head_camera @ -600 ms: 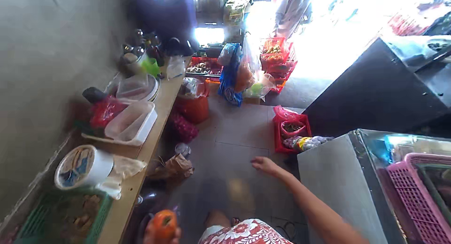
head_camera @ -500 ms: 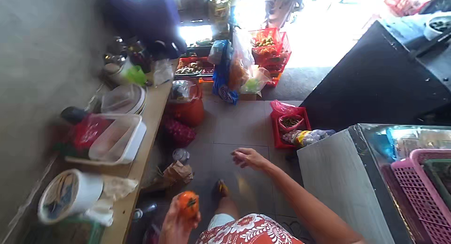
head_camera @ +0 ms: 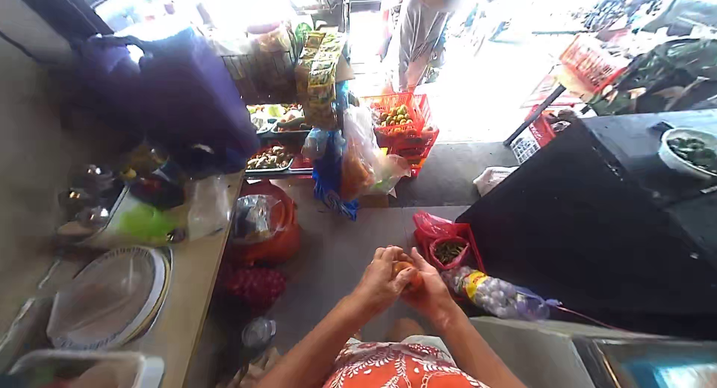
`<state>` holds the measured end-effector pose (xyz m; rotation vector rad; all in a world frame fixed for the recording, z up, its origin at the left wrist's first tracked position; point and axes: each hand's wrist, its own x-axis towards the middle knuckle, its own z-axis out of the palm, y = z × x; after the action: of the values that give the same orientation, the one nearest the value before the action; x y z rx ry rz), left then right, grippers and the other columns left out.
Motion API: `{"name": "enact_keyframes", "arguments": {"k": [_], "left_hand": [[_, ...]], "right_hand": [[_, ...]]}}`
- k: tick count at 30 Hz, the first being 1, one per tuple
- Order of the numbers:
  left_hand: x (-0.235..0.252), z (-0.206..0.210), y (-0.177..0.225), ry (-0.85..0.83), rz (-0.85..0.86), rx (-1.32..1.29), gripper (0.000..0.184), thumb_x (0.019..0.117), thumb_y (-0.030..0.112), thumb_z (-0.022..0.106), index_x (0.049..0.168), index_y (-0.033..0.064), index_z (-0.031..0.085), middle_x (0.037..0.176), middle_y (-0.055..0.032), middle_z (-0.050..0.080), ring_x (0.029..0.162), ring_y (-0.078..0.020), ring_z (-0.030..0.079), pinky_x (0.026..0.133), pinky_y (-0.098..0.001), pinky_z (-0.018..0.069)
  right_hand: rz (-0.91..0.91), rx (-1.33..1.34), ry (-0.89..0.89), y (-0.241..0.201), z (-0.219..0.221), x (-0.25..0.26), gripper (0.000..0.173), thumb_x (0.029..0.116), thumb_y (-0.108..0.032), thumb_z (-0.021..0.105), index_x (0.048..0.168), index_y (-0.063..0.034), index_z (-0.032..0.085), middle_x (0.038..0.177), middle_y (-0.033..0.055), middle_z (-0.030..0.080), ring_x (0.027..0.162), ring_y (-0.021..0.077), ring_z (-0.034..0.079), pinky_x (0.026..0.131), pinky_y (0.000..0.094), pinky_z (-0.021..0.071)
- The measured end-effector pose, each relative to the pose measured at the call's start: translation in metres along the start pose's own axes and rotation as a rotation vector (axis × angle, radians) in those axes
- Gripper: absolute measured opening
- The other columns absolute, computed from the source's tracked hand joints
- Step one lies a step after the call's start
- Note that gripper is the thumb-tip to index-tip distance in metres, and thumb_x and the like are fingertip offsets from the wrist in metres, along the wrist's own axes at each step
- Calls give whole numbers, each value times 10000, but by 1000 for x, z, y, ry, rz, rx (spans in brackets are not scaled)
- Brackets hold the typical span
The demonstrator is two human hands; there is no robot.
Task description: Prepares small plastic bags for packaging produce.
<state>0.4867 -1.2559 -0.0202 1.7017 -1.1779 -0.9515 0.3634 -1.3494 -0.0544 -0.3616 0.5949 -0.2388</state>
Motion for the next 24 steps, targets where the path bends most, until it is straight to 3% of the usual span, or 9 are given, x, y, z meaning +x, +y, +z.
{"name": "enact_keyframes", "arguments": {"k": [2, 5, 8, 9, 11, 12, 15, 19, 24], "left_hand": [[59, -17, 11, 29, 60, 67, 437, 1048, 307, 550, 1364, 7, 565, 1310, -184, 611, 1155, -243, 639, 997, -412, 537], [154, -58, 25, 140, 86, 233, 384, 1027, 295, 588, 1294, 23, 642, 1285, -173, 629, 967, -197, 665, 834, -349, 566], [229, -99, 15, 359, 102, 411, 305, 997, 219, 643, 1238, 34, 674, 1280, -169, 633, 1013, -239, 684, 870, -408, 593], [250, -115, 14, 443, 104, 486, 316, 979, 204, 667, 1246, 35, 663, 1328, -183, 607, 1093, -271, 667, 919, -440, 583], [288, -148, 14, 572, 67, 604, 416, 963, 233, 692, 1320, 32, 624, 1466, -227, 506, 1329, -368, 529, 1085, -524, 476], [309, -165, 15, 636, 48, 647, 475, 950, 257, 709, 1353, 31, 600, 1511, -244, 456, 1375, -412, 473, 1109, -576, 432], [366, -219, 18, 729, -57, 747, 644, 918, 365, 725, 1452, 70, 519, 1591, -271, 333, 1436, -501, 348, 1083, -715, 347], [431, -265, 9, 706, -143, 947, 725, 900, 482, 714, 1513, 172, 483, 1634, -236, 296, 1503, -500, 241, 1108, -795, 199], [485, -306, -5, 610, -133, 1073, 664, 845, 399, 790, 1446, 223, 568, 1619, -164, 361, 1504, -495, 243, 1102, -842, 81]], "right_hand": [[-45, 76, 96, -39, -11, 27, 603, 1099, -520, 228, 1238, -108, 645, 1051, 107, 734, 911, 243, 730, 771, 433, 628], [-111, 61, 187, -103, -32, 79, 490, 1114, -426, 297, 1177, -108, 664, 1004, 81, 730, 890, 236, 731, 738, 414, 629], [-115, 17, 180, -166, -37, 128, 415, 1118, -327, 306, 1223, -98, 636, 985, 82, 715, 875, 239, 723, 729, 431, 626], [-101, -14, 166, -188, -32, 142, 406, 1117, -305, 307, 1241, -88, 628, 986, 89, 711, 874, 246, 721, 727, 439, 625], [-68, -70, 109, -231, -21, 164, 409, 1114, -291, 308, 1238, -75, 632, 986, 104, 710, 876, 262, 722, 726, 449, 625], [-53, -94, 72, -255, -13, 177, 418, 1110, -302, 307, 1218, -78, 644, 980, 102, 712, 880, 264, 722, 730, 451, 623], [-35, -115, 0, -314, 10, 222, 475, 1110, -366, 270, 1185, -92, 651, 959, 93, 715, 865, 254, 719, 733, 441, 617], [-59, -165, -13, -370, 22, 285, 459, 1113, -371, 303, 1209, -71, 638, 950, 112, 704, 836, 262, 717, 733, 436, 623], [-69, -481, -152, -403, 55, 351, 353, 1098, -262, 390, 1271, -64, 625, 973, 112, 701, 867, 253, 715, 788, 443, 621]]}}
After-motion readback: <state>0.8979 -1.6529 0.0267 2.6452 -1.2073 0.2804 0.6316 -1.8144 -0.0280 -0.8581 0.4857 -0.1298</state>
